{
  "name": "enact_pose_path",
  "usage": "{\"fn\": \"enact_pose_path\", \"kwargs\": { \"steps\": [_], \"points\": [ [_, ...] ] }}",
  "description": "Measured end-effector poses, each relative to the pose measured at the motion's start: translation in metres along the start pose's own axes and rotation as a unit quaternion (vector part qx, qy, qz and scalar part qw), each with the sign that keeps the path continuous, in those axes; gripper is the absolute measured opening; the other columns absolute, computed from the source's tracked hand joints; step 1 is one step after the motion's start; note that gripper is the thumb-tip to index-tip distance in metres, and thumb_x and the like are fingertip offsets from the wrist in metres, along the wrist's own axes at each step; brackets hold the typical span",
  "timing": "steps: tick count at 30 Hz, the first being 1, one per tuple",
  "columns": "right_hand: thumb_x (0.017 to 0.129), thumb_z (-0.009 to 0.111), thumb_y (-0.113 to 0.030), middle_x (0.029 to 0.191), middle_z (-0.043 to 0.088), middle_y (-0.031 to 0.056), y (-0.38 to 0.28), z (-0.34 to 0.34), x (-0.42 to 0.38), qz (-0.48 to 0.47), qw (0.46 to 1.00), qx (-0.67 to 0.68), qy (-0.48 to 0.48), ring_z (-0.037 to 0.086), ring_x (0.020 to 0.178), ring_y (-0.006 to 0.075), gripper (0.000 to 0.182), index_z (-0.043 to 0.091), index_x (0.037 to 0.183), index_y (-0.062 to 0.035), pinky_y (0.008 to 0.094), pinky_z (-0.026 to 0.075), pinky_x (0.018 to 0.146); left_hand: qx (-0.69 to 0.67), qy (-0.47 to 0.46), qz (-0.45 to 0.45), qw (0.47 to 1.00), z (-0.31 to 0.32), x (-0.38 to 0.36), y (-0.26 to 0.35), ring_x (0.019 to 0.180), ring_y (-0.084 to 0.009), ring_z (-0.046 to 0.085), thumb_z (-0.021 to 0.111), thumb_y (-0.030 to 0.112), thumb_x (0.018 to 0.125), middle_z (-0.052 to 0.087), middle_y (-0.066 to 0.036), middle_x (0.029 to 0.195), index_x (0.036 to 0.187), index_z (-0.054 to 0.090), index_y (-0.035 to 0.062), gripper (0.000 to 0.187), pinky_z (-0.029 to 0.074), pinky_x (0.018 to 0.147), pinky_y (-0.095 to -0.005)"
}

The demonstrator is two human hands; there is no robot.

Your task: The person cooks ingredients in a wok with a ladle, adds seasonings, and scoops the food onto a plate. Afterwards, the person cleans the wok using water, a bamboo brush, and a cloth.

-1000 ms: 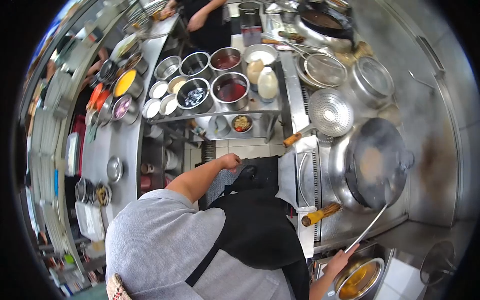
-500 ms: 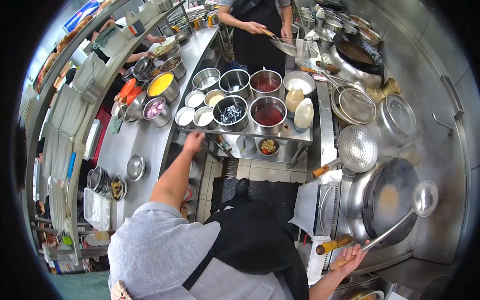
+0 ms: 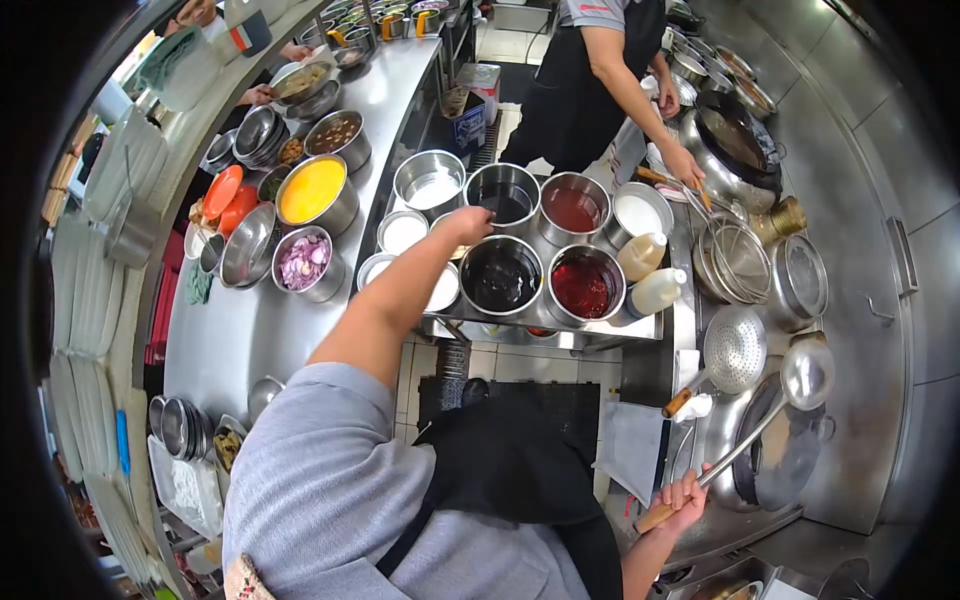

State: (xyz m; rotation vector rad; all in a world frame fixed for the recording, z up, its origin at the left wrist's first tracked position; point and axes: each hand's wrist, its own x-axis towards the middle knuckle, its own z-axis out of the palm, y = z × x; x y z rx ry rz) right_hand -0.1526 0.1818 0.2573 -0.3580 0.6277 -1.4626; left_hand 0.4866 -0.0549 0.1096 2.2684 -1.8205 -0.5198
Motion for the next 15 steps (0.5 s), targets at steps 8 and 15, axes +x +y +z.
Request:
{"fn": "enact_pose_path", "kwargs": {
  "steps": [8,15],
  "points": [
    [0.091,0.05,-0.005,0.069,0.043,0.0025,0.035,0.052,0.024,0.044,0.988,-0.138,-0.051,0.039,0.038,0.0088,0.044,0.042,0.134,-0.0084,0.0258,0.04,0.037,-0.117,0.139,0.055,0.982,-0.104,-0.138,-0.037,0.083,-0.0329,0.07,0.06,0.022,0.094,0.072,-0.018,0.089,0.104,0.071,0.0042,0.023,0.054,0.074,-0.0404],
    [0.091,0.049,-0.004,0.067,0.04,0.003,0.07,0.098,0.041,0.109,0.976,-0.184,-0.043,0.035,0.037,0.0079,0.044,0.041,0.134,-0.0089,0.0238,0.034,0.036,-0.345,0.276,-0.092,0.892,-0.083,-0.216,-0.036,0.076,-0.0188,0.073,0.054,0.021,0.096,0.074,-0.014,0.081,0.1,0.067,-0.005,0.029,0.057,0.072,-0.0309]
  ]
}}
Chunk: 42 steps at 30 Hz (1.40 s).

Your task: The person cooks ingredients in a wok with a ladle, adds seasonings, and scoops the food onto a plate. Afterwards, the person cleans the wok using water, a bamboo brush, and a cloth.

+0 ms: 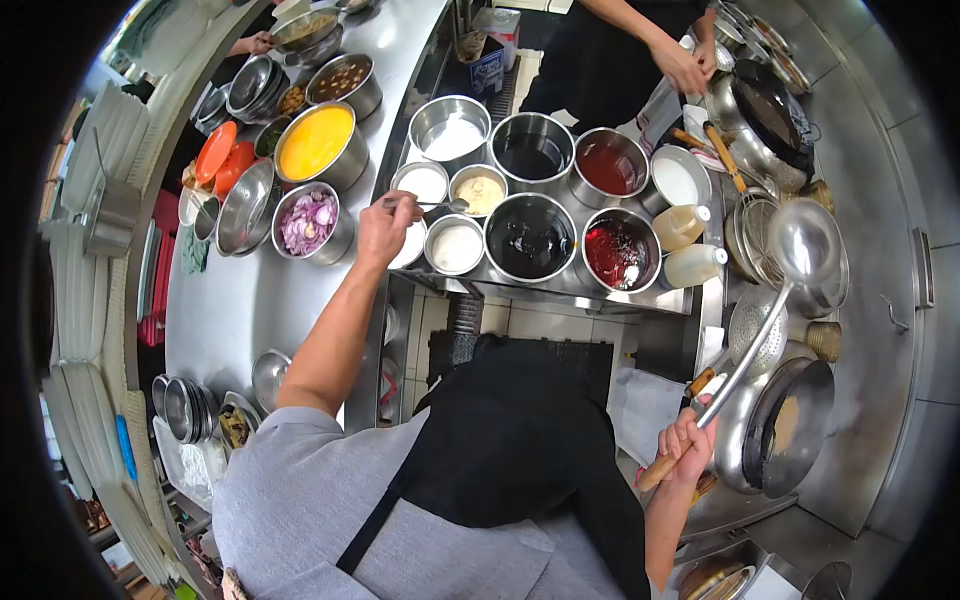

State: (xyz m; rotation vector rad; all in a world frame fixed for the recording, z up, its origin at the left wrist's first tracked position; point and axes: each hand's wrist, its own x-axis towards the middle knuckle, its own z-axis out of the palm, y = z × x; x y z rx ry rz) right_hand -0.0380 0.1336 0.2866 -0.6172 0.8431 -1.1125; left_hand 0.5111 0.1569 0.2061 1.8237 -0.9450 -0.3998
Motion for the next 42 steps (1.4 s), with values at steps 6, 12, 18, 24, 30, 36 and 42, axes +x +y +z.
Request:
{"fn": "enact_pose_path", "kwargs": {
  "steps": [6,12,18,24,30,36,42],
  "points": [
    [0.09,0.049,-0.006,0.069,0.043,0.0043,0.012,0.017,0.019,0.103,0.992,-0.045,-0.056,0.038,0.037,0.0088,0.044,0.039,0.132,-0.0099,0.0258,0.037,0.037,-0.042,0.027,-0.114,0.992,0.004,-0.036,-0.023,0.069,-0.0194,0.073,0.052,0.022,0.095,0.073,-0.015,0.077,0.096,0.068,-0.0048,0.032,0.058,0.066,-0.0305],
    [0.088,0.051,-0.007,0.067,0.042,0.0039,0.017,0.033,0.031,0.145,0.982,-0.095,-0.079,0.038,0.037,0.0093,0.044,0.039,0.13,-0.0085,0.0255,0.036,0.036,-0.051,0.041,-0.165,0.984,0.014,-0.045,-0.043,0.067,-0.0194,0.072,0.052,0.024,0.092,0.073,-0.015,0.076,0.093,0.069,-0.0056,0.033,0.058,0.067,-0.0308],
    [0.086,0.057,-0.01,0.066,0.042,0.0029,0.019,0.038,0.036,0.158,0.976,-0.125,-0.085,0.037,0.038,0.0093,0.045,0.04,0.128,-0.0092,0.025,0.034,0.036,-0.107,0.042,-0.185,0.976,0.017,-0.05,-0.053,0.068,-0.0183,0.07,0.05,0.017,0.095,0.072,-0.015,0.078,0.095,0.067,-0.0074,0.029,0.058,0.065,-0.0303],
    [0.086,0.057,-0.01,0.065,0.043,0.0032,0.021,0.036,0.037,0.166,0.974,-0.128,-0.083,0.038,0.037,0.0098,0.045,0.041,0.128,-0.0097,0.0252,0.035,0.035,-0.216,0.065,-0.212,0.951,0.024,-0.055,-0.074,0.067,-0.0194,0.069,0.05,0.013,0.097,0.071,-0.016,0.081,0.097,0.065,-0.006,0.025,0.057,0.062,-0.0294],
    [0.088,0.056,-0.009,0.065,0.042,0.0027,0.015,0.042,0.032,0.185,0.966,-0.152,-0.096,0.039,0.037,0.0099,0.043,0.04,0.129,-0.0093,0.0248,0.035,0.035,-0.253,0.089,-0.232,0.935,0.012,-0.058,-0.071,0.068,-0.0199,0.067,0.051,0.012,0.097,0.068,-0.016,0.082,0.101,0.062,-0.0069,0.023,0.056,0.062,-0.0296],
    [0.092,0.055,-0.007,0.066,0.045,0.0021,-0.005,0.076,0.018,0.259,0.922,-0.265,-0.108,0.038,0.039,0.0077,0.061,0.031,0.148,-0.0105,0.0226,0.035,0.037,-0.287,0.092,-0.208,0.93,-0.007,-0.059,-0.051,0.068,-0.019,0.067,0.053,0.016,0.099,0.068,-0.014,0.081,0.099,0.062,-0.0054,0.023,0.056,0.062,-0.0291],
    [0.091,0.056,-0.003,0.069,0.047,0.0037,-0.015,0.106,0.016,0.351,0.876,-0.295,-0.146,0.04,0.043,0.0085,0.075,0.022,0.156,-0.0187,0.0212,0.036,0.04,-0.276,0.053,-0.124,0.952,-0.002,-0.039,0.01,0.07,-0.0189,0.069,0.055,0.018,0.1,0.07,-0.013,0.082,0.099,0.065,-0.0048,0.025,0.056,0.065,-0.0285]
  ]
}}
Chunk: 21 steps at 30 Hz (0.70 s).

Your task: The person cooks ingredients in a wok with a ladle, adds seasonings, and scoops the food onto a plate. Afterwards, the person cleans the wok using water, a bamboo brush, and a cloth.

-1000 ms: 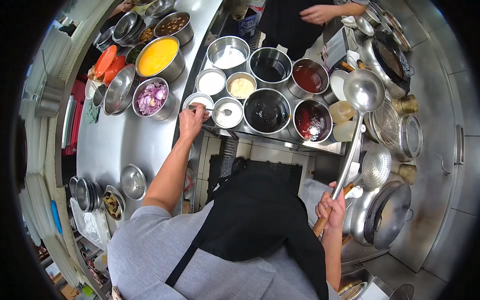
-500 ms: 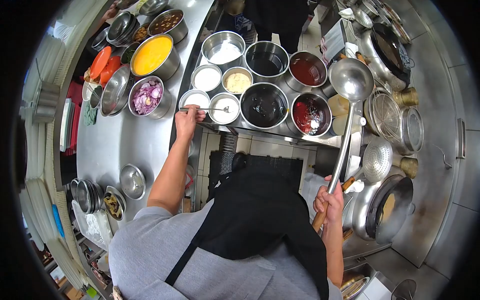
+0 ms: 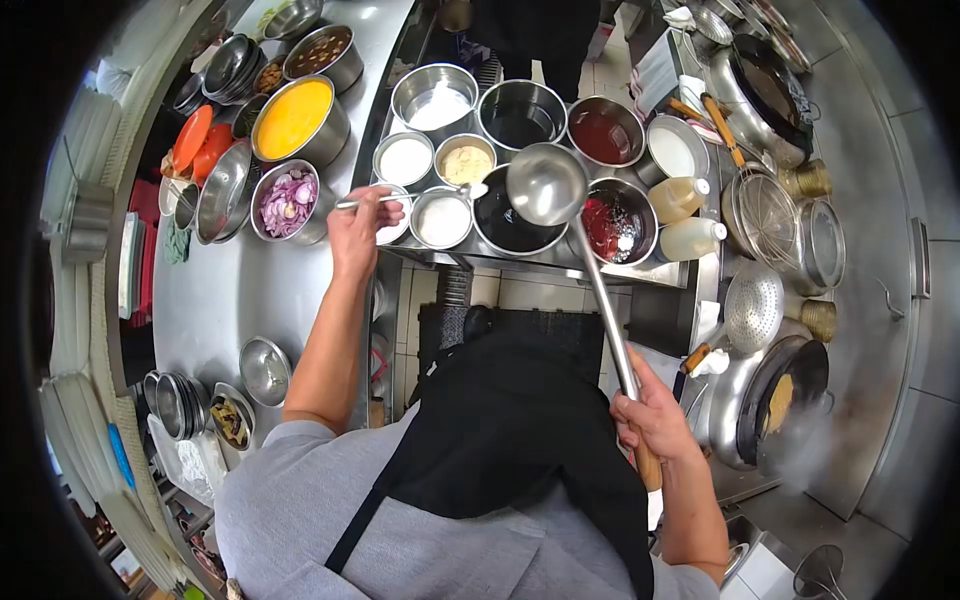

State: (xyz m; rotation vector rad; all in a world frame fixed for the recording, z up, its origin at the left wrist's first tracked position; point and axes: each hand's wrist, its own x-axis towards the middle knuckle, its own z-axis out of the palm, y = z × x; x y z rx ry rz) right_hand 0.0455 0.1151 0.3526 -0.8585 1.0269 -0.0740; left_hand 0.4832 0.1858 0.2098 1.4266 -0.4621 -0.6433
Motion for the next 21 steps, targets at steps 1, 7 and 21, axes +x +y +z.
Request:
{"fn": "enact_pose_path", "kwargs": {
  "steps": [1,7,21],
  "points": [
    [0.092,0.056,-0.003,0.069,0.046,0.0043,-0.001,0.002,0.0,0.022,0.999,0.016,-0.021,0.04,0.044,0.0087,0.077,0.019,0.157,-0.0209,0.021,0.037,0.041,0.032,-0.029,0.038,0.998,0.009,0.0,0.008,0.071,-0.0188,0.069,0.054,0.017,0.1,0.07,-0.013,0.082,0.1,0.066,-0.0047,0.025,0.056,0.065,-0.0282],
    [0.092,0.057,-0.007,0.069,0.045,0.0058,0.005,0.01,0.01,0.018,0.998,0.011,-0.054,0.038,0.045,0.0094,0.081,0.014,0.158,-0.0237,0.0211,0.036,0.042,0.348,0.101,0.135,0.922,-0.022,0.047,-0.001,0.067,-0.0261,0.071,0.054,0.024,0.092,0.07,-0.012,0.068,0.09,0.071,0.0032,0.027,0.054,0.067,-0.0365],
    [0.09,0.057,-0.007,0.066,0.044,0.0051,0.016,0.021,0.015,-0.027,0.999,0.029,-0.008,0.037,0.046,0.0097,0.084,0.01,0.159,-0.0176,0.0215,0.036,0.04,0.129,0.14,0.041,0.981,-0.038,0.111,-0.082,0.068,-0.0194,0.071,0.052,0.016,0.097,0.072,-0.017,0.08,0.097,0.066,-0.0079,0.027,0.058,0.062,-0.0299]
  ]
}}
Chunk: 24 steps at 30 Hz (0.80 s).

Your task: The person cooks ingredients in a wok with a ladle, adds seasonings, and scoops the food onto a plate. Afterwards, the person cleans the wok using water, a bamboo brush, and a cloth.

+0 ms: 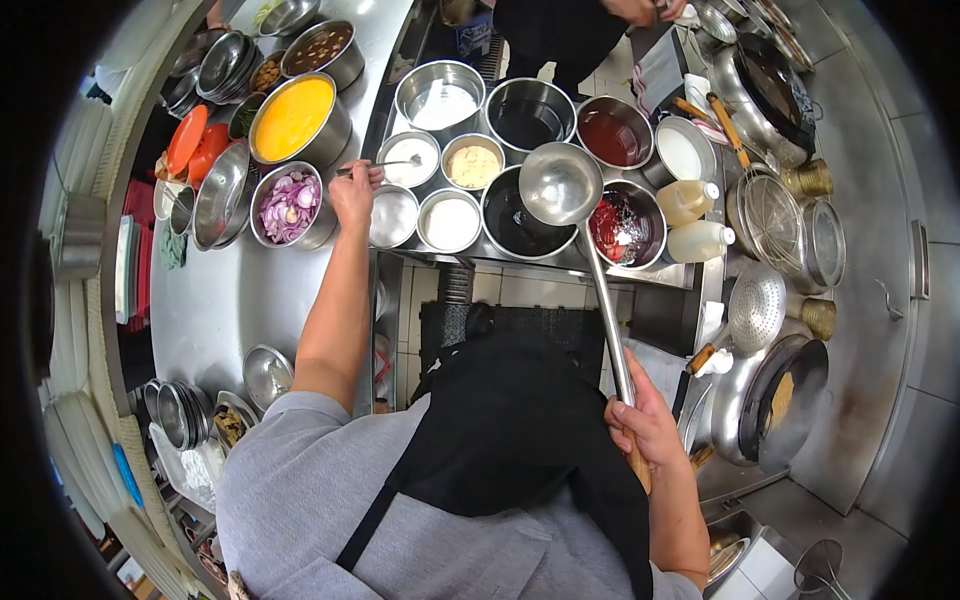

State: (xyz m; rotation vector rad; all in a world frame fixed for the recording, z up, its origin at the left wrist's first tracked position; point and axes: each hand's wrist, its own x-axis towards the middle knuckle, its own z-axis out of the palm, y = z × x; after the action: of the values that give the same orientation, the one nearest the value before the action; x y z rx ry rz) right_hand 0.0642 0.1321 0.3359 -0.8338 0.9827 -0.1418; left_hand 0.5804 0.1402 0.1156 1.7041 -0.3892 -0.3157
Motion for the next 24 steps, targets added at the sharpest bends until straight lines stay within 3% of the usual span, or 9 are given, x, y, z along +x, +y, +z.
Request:
{"fn": "enact_pose_path", "kwargs": {
  "steps": [11,24],
  "points": [
    [0.09,0.055,-0.001,0.066,0.047,0.0053,-0.006,0.007,0.005,-0.002,1.0,0.004,0.015,0.039,0.043,0.0099,0.082,0.012,0.159,-0.0177,0.022,0.037,0.04,-0.16,0.035,-0.076,0.984,-0.007,-0.011,0.005,0.065,-0.0187,0.068,0.048,0.011,0.098,0.069,-0.017,0.08,0.096,0.063,-0.0086,0.025,0.057,0.06,-0.0283],
    [0.091,0.054,0.0,0.067,0.049,0.0056,-0.011,0.004,0.008,0.017,1.0,-0.018,0.005,0.042,0.043,0.0096,0.081,0.014,0.158,-0.0203,0.0227,0.038,0.04,-0.053,0.029,-0.051,0.997,-0.004,-0.012,-0.003,0.065,-0.0177,0.069,0.048,0.011,0.096,0.071,-0.016,0.078,0.095,0.065,-0.0086,0.025,0.057,0.06,-0.0286]
  ]
}}
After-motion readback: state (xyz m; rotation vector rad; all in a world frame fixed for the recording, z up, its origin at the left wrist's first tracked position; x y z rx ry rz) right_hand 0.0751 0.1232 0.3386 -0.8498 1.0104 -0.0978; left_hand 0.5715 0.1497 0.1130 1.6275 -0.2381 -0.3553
